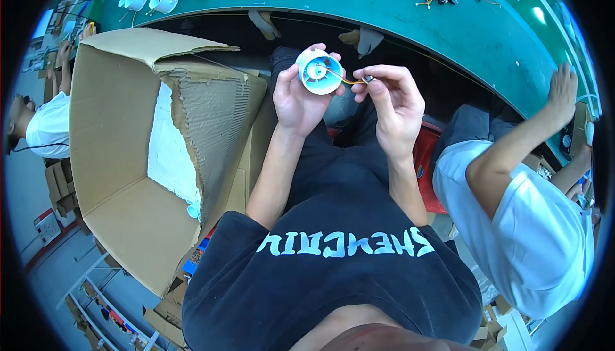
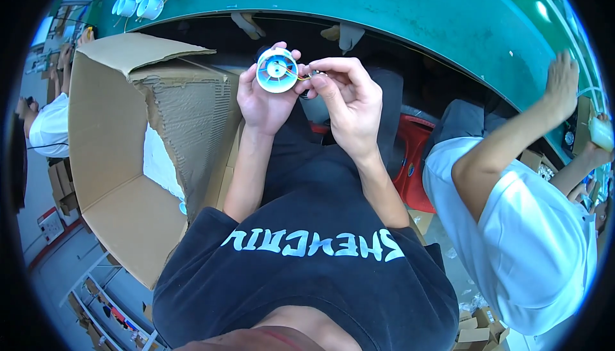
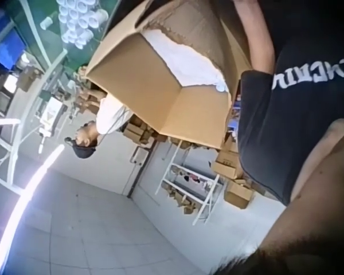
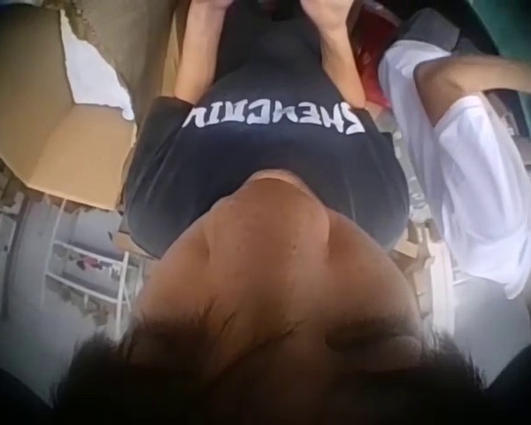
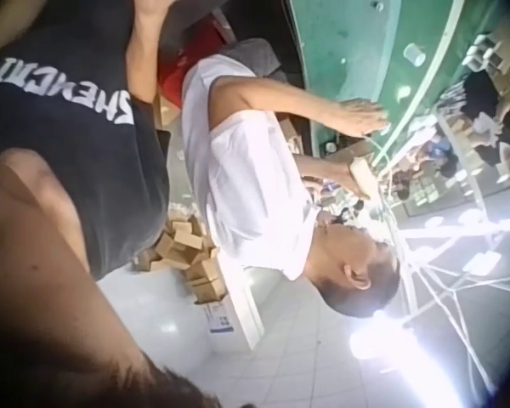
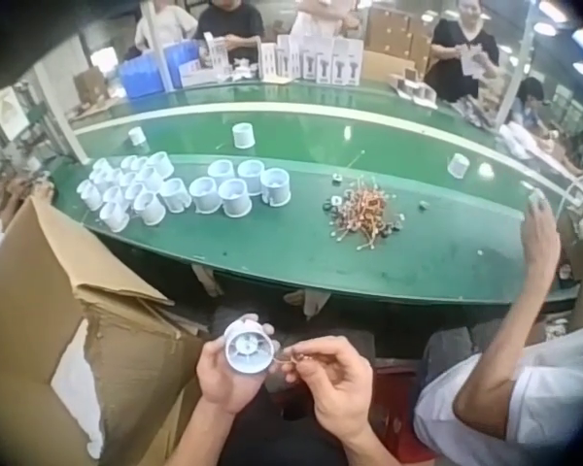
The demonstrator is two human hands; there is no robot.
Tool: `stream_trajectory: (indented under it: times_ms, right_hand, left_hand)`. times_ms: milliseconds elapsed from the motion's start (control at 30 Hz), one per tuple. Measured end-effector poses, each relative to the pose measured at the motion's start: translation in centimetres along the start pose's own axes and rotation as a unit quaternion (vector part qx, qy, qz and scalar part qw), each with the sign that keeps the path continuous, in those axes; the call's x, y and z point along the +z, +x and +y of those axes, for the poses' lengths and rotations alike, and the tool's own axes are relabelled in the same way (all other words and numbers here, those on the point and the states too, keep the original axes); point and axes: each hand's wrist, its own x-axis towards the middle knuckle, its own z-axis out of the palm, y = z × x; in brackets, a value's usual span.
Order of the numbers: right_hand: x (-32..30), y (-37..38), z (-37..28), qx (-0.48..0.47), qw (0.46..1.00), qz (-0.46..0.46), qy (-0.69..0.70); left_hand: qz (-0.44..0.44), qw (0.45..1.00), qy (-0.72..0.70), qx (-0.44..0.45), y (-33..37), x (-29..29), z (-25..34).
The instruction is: Manually placing electronic components into plastic cups and then packing the filled cups into a cardboard box.
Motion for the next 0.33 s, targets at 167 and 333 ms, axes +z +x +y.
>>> stream_trajectory:
  times_ms: [167,333]
  right_hand:
    - [-0.28,0.31,-0.2,0.003,1.0,0.003,-0.015]
    - [0.08,0.49,-0.07,0.012,1.0,0.002,-0.02]
  left_hand:
    - [-0.016,1.0,0.003,-0.001,0.36,-0.05,0.49]
    - [0.018,0.992,0.119,0.021,0.36,0.71,0.71]
